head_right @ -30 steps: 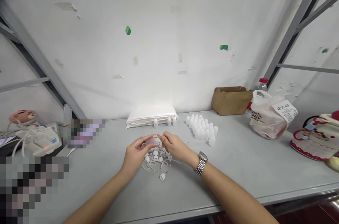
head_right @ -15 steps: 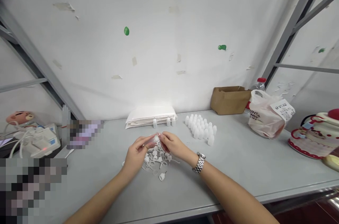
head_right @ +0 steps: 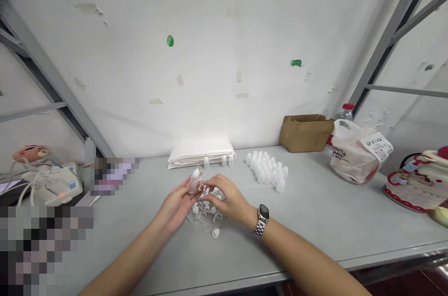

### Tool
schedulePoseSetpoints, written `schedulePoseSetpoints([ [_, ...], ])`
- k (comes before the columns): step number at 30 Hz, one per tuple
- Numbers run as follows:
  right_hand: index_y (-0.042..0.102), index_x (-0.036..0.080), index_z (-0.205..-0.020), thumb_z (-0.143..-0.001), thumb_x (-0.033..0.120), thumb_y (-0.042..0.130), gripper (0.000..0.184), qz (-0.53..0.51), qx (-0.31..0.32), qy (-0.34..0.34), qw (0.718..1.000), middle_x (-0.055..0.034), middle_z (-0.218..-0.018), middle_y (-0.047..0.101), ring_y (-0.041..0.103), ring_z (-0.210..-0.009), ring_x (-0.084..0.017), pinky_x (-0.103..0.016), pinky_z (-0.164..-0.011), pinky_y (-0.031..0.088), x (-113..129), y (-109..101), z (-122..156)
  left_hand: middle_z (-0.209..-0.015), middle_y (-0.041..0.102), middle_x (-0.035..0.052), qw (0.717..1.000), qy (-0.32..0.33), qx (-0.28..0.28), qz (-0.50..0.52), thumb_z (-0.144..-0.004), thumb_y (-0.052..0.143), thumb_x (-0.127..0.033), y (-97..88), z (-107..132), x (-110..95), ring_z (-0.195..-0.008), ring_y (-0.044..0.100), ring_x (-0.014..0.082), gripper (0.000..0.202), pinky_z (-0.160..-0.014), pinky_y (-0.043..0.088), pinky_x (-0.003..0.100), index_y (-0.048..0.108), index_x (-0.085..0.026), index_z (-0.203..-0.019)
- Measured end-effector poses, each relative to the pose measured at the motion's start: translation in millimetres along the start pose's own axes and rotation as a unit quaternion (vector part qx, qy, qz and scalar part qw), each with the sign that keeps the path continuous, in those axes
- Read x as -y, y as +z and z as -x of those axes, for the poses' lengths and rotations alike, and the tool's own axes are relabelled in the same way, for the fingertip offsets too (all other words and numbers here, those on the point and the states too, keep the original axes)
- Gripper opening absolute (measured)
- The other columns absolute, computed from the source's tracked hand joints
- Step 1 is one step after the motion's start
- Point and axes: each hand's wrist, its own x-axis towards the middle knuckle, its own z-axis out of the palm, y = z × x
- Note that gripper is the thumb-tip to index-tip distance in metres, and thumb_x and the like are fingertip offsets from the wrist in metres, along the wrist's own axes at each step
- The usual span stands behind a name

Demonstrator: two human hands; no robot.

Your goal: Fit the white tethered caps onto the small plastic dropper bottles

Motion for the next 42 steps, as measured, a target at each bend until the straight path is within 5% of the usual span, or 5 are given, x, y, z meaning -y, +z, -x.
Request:
schedulePoseSetpoints([
  [12, 0.056, 0.022, -0.100, -0.081, 0.006, 0.047, 0.026, 0.044, -0.038, -0.101, 0.993, -0.0070, -0.087, 0.058, 0.054, -0.082, -0.015, -0.029, -0.071, 0.049, -7, 9, 5, -0.088, 0.064, 0.0082, 0.999, -0.037, 0.015, 0.012, -0.077, 0.054, -0.019, 0.7, 2, 6, -0.082, 0.059, 0.0147, 0.016, -0.080, 0.046, 0.028, 0.065, -0.013, -0.088],
  [17, 0.061, 0.020, -0.080, -0.080, 0.016, 0.052, 0.010, -0.040, -0.126, 0.059, 0.989, -0.0043, -0.078, 0.057, 0.054, -0.076, -0.015, -0.029, -0.069, 0.045, -3, 3, -1, -0.088, 0.065, 0.0066, 0.998, -0.008, 0.015, -0.065, -0.071, 0.062, -0.024, -0.3, 2, 7, -0.082, 0.059, 0.0151, 0.021, -0.086, 0.042, 0.030, 0.065, -0.015, -0.090],
  [23, 0.062, 0.017, -0.068, -0.070, 0.031, 0.063, 0.014, -0.272, -0.207, 0.303, 0.890, -0.0003, -0.065, 0.055, 0.049, -0.064, -0.013, -0.027, -0.064, 0.040, -15, -5, -10, -0.101, 0.065, 0.0076, 0.978, 0.034, 0.011, -0.206, -0.067, 0.066, -0.035, 2.8, 7, 12, -0.090, 0.059, 0.0187, 0.037, -0.088, 0.040, 0.032, 0.063, -0.017, -0.099],
  [31, 0.062, 0.016, -0.061, -0.067, 0.035, 0.067, 0.020, -0.391, -0.166, 0.334, 0.841, 0.0003, -0.061, 0.053, 0.046, -0.061, -0.011, -0.026, -0.063, 0.036, -12, -3, -11, -0.100, 0.066, 0.0078, 0.961, 0.066, 0.006, -0.268, -0.067, 0.063, -0.039, 6.5, 9, 11, -0.090, 0.060, 0.0209, 0.038, -0.081, 0.044, 0.031, 0.063, -0.017, -0.098],
  [42, 0.060, 0.016, -0.060, -0.068, 0.035, 0.065, 0.021, -0.345, -0.169, 0.329, 0.863, 0.0014, -0.060, 0.052, 0.044, -0.060, -0.011, -0.026, -0.062, 0.034, -14, -3, -11, -0.100, 0.066, 0.0084, 0.958, 0.070, -0.001, -0.278, -0.066, 0.064, -0.040, 3.6, 7, 12, -0.091, 0.059, 0.0224, 0.039, -0.081, 0.044, 0.033, 0.064, -0.017, -0.098],
])
